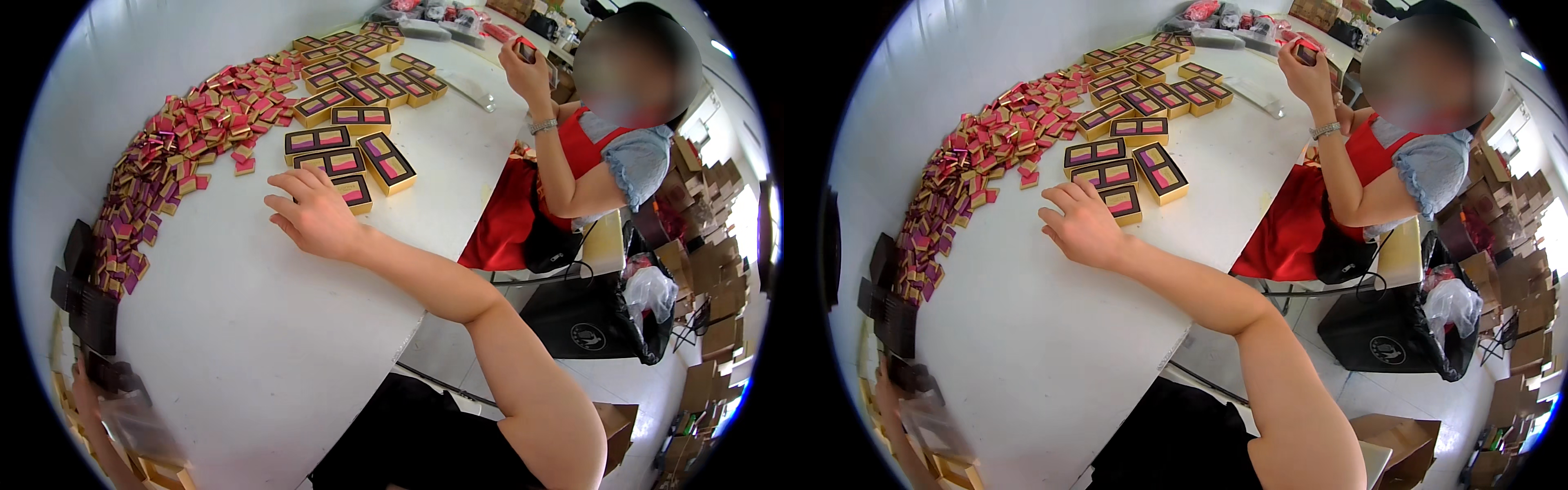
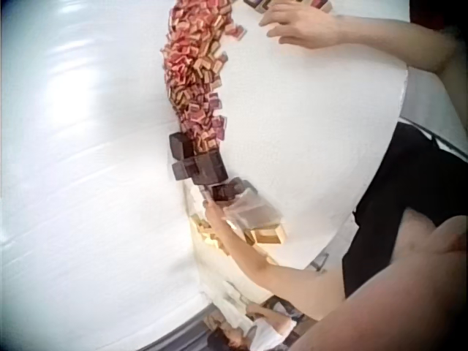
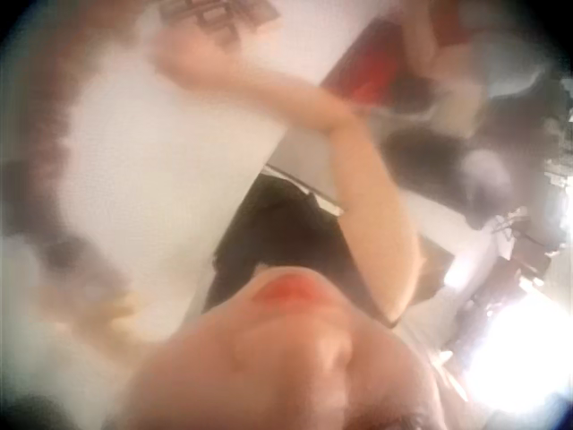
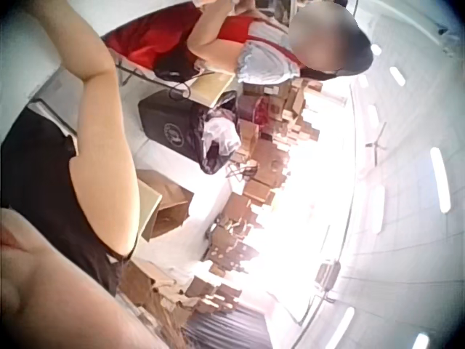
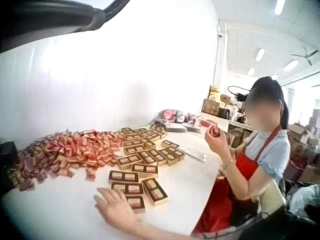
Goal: The person assembles cosmetic compacts by placing dark brown plastic inserts into gold-colored rectangular trays. They then place small pink and purple rectangular inserts into the compartments of the dark brown inserts. The person also folds white cardboard boxes and places the assembled compacts inside them.
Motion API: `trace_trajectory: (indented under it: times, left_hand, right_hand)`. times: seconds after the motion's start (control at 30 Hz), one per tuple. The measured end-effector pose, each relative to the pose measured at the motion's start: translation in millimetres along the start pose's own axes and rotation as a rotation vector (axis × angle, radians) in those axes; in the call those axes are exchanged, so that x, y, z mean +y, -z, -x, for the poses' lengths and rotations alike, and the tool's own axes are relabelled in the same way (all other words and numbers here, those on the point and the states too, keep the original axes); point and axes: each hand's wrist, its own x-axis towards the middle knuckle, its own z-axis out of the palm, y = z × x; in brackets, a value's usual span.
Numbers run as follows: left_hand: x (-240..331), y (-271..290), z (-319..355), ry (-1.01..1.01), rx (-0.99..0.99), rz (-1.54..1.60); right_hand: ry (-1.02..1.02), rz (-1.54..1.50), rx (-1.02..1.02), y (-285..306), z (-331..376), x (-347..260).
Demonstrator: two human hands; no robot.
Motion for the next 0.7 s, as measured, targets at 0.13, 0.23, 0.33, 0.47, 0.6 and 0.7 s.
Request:
trace_trajectory:
  times: [0.13,0.23,0.33,0.47,0.6,0.7]
  left_hand:
    - [-12.7,-16.1,-8.4,0.038,0.051,-0.080]
    - [-31.5,-29.7,-11.4,0.059,0.092,-0.141]
    - [-65.2,-52.4,-7.9,0.085,0.199,-0.226]
    - [-127.4,-0.4,4.1,0.142,0.632,-0.269]
    - [35.0,160.4,36.5,0.243,0.871,-0.068]
    - [77.5,220.8,77.3,-0.047,1.064,-0.090]
  right_hand:
    - [-0.022,0.036,0.003,4.0,-1.8,0.1]
    - [-0.031,0.079,0.014,5.3,-3.2,4.4]
    - [-0.018,0.101,-0.023,-6.7,-9.8,6.5]
    - [-0.057,0.038,-0.031,-18.4,-0.1,15.9]
    - [-0.052,0.155,-0.042,10.0,1.9,16.6]
    - [-0.027,0.088,-0.031,10.0,-2.9,10.6]
